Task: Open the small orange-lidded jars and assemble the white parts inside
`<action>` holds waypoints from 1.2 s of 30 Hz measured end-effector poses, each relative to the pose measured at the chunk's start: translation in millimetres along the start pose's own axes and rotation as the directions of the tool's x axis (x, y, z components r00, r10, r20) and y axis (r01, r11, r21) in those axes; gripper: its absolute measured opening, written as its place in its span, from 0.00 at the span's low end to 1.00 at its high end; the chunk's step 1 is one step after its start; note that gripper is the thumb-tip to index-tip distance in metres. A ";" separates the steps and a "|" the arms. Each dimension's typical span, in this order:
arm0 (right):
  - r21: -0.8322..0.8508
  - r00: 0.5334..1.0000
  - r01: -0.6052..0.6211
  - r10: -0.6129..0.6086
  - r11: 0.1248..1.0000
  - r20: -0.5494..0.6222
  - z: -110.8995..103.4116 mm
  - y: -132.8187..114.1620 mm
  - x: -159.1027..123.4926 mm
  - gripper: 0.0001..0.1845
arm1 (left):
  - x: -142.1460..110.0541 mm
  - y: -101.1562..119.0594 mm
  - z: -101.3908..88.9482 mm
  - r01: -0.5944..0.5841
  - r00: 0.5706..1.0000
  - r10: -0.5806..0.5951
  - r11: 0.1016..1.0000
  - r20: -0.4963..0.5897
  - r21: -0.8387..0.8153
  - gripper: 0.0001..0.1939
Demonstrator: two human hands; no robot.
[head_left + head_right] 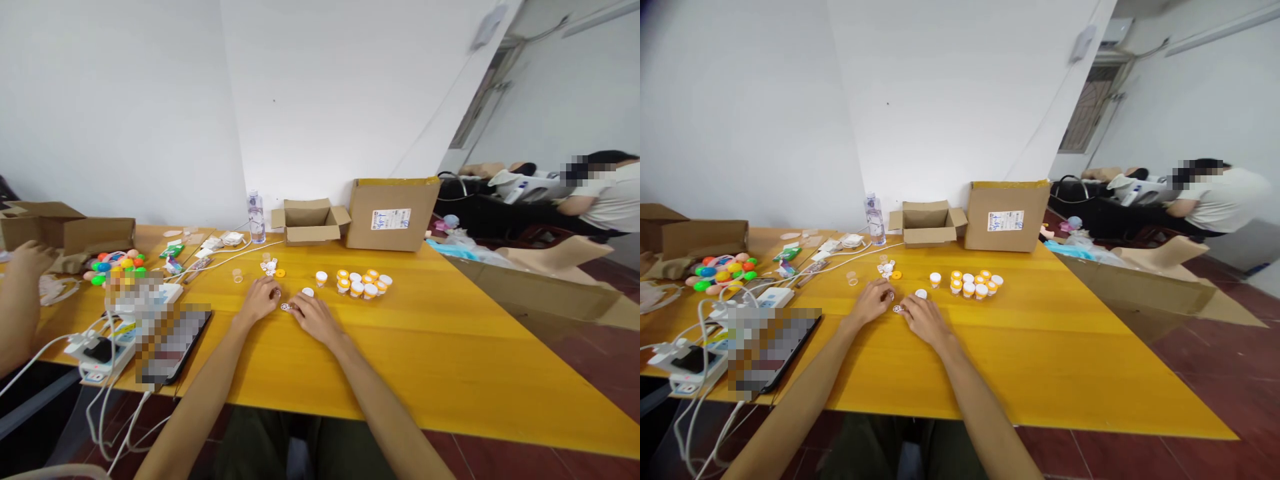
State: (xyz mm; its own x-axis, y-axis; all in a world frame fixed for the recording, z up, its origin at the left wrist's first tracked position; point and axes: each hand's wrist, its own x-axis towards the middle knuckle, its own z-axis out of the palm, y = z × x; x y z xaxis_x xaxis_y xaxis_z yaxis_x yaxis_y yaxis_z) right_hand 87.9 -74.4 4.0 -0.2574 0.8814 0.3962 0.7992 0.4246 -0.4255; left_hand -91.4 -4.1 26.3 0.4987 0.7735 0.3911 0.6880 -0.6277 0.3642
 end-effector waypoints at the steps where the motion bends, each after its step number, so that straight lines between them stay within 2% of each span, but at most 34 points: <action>1: -0.001 1.000 0.001 -0.001 1.000 -0.002 0.4 0.4 0.0 0.05 | -0.2 -0.2 0.0 0.005 1.000 -0.005 1.000 -0.002 0.004 0.12; 11: -0.043 1.000 0.004 -0.003 0.999 0.031 -4.0 -2.9 0.1 0.06 | 0.9 -2.5 0.2 0.019 0.999 -0.018 0.999 -0.026 0.037 0.10; 30: -0.080 0.997 0.074 -0.075 0.994 -0.008 1.1 -2.1 -0.3 0.12 | 1.2 -7.1 1.4 0.109 0.992 -0.104 0.991 -0.067 0.074 0.11; 33: -0.091 0.998 0.047 -0.050 0.995 -0.035 1.0 -1.5 -0.4 0.14 | 0.9 -6.3 1.2 0.124 0.991 -0.120 0.989 -0.060 0.081 0.11; 36: -0.070 0.993 -0.006 -0.002 0.998 -0.116 -0.5 0.6 0.2 0.15 | 0.8 -6.5 2.1 0.115 0.991 -0.109 0.991 -0.082 0.063 0.11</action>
State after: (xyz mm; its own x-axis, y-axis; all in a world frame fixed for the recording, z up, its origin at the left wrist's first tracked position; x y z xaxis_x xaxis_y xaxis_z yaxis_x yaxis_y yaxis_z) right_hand 88.5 -74.1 4.2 -0.1946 0.8506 0.4885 0.8368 0.4038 -0.3697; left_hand -94.4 0.7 22.5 0.3752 0.8277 0.4173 0.7726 -0.5280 0.3525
